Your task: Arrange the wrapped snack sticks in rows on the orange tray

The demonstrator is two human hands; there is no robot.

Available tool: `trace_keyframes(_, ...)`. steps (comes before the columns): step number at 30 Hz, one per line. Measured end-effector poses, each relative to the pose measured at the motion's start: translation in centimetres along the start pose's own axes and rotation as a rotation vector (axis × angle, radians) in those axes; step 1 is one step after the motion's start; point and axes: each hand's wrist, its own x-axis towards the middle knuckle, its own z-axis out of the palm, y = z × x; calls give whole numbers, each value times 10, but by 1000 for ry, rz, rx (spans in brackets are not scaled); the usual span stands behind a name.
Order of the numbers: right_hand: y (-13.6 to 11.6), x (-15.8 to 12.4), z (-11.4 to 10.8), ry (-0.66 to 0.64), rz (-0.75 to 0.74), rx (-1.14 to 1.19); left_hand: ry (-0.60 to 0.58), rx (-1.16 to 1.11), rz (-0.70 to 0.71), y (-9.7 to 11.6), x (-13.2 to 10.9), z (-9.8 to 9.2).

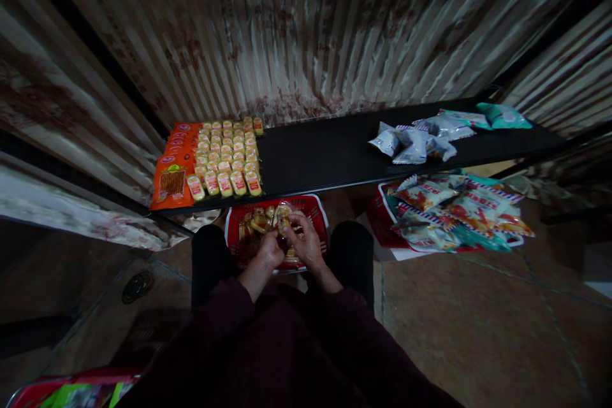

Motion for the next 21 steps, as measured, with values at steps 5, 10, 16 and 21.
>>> trace_keyframes(5, 3, 0, 0, 2, -26, -98, 5, 61, 32, 1, -2, -3)
trace_keyframes(10, 11, 0, 4, 20, -7, -170, -57, 115, 101, 1, -2, -7)
trace_keyframes(16, 22, 0, 9, 12, 36, -128, -51, 92, 137, 2, -2, -9)
trace_keyframes(21, 29, -2, 14, -29, 126, -29, -64, 138, 182, 4, -3, -10)
